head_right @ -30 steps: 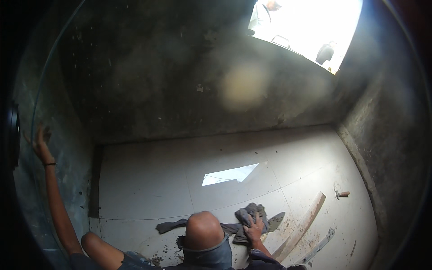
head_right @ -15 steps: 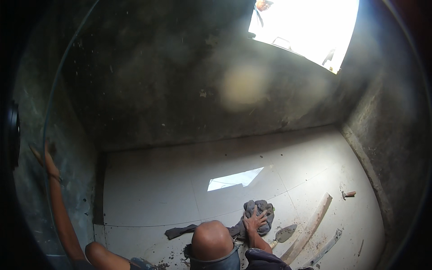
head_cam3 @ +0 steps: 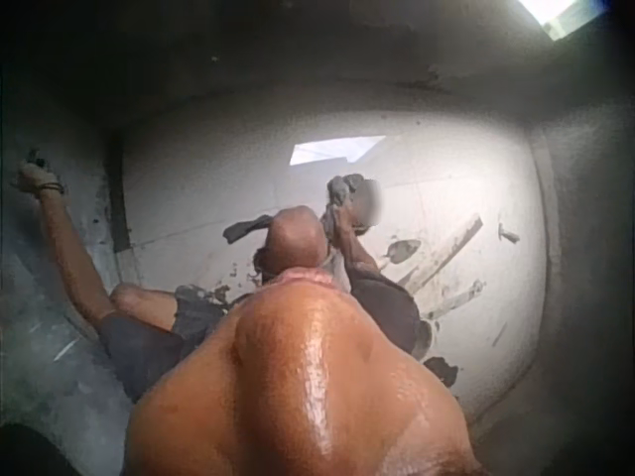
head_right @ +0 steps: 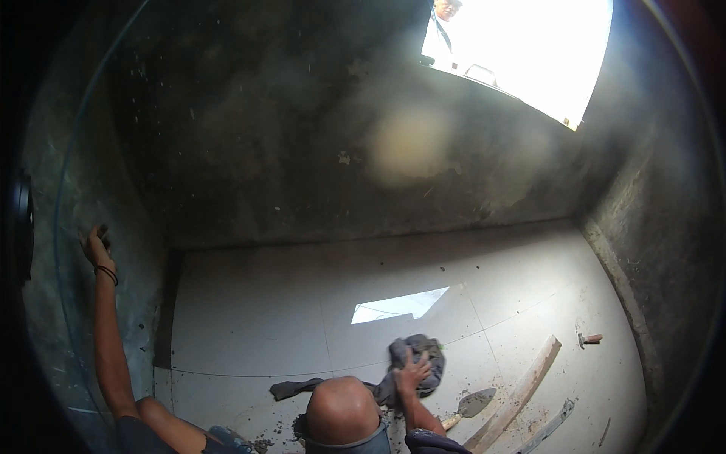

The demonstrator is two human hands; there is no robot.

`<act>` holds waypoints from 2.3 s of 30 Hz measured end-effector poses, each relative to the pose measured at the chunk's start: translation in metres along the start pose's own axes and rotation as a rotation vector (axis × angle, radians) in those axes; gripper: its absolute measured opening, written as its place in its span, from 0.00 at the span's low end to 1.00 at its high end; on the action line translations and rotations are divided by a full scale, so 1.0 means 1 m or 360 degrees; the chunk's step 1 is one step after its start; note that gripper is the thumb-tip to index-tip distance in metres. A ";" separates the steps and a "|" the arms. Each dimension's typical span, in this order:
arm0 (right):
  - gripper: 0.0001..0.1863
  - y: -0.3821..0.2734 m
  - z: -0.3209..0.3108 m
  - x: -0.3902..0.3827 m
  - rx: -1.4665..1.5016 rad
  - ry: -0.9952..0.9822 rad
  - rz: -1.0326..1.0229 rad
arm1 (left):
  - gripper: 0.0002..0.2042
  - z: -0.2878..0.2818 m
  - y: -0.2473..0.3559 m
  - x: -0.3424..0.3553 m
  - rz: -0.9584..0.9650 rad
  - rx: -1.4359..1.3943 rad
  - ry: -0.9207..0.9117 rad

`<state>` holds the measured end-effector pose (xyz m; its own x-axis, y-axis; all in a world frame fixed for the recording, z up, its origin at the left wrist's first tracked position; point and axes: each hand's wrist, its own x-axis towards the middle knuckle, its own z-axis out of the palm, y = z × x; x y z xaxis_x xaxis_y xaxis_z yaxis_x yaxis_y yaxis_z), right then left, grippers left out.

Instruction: Installing and leveling floor tiles using a mallet and mortar.

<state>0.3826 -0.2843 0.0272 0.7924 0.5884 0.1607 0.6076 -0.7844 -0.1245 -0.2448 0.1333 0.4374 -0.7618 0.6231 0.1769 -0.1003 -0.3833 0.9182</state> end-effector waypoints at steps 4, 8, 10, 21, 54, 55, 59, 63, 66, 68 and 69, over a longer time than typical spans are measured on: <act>0.52 -0.034 0.006 -0.042 0.0307 -0.0096 -0.0662 | 0.36 -0.008 0.001 -0.036 -0.0013 0.0186 0.0006; 0.50 -0.043 -0.005 -0.043 0.0436 -0.0080 -0.0839 | 0.36 -0.039 -0.025 -0.058 -0.0010 0.0371 -0.0244; 0.49 -0.039 -0.012 -0.029 0.0444 -0.0156 -0.0908 | 0.35 -0.071 -0.048 -0.069 -0.0074 0.0536 -0.0384; 0.48 -0.053 -0.016 0.012 0.0455 -0.0036 -0.0848 | 0.31 -0.181 -0.093 -0.076 -0.0669 0.1724 -0.1213; 0.44 -0.017 -0.017 0.099 0.0259 -0.0269 -0.0597 | 0.38 -0.001 0.008 0.065 0.0578 0.0735 -0.0382; 0.43 0.000 -0.017 0.118 0.0184 -0.0353 -0.0385 | 0.37 0.014 0.019 0.065 0.0709 0.0689 -0.0322; 0.32 0.072 -0.037 0.164 0.0047 -0.0608 0.0255 | 0.35 0.046 0.028 0.023 0.0712 0.0673 -0.0266; 0.33 0.060 -0.107 0.188 -0.0085 -0.0985 0.0035 | 0.33 0.089 0.000 -0.082 0.0685 0.0699 -0.0405; 0.38 0.002 -0.191 0.189 0.0417 -0.1041 -0.0309 | 0.30 0.143 -0.018 -0.191 0.0123 0.0816 -0.0592; 0.39 -0.025 -0.255 0.192 0.0533 -0.1151 -0.0399 | 0.29 0.188 -0.009 -0.259 -0.0110 0.0756 -0.0792; 0.38 -0.036 -0.289 0.194 0.0599 -0.1247 -0.0511 | 0.28 0.214 0.002 -0.288 -0.0231 0.0752 -0.0820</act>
<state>0.4991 -0.1989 0.3457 0.3094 0.8387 -0.4481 0.6726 -0.5261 -0.5204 0.1110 0.0992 0.4640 -0.3511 0.9330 0.0792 0.1990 -0.0083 0.9800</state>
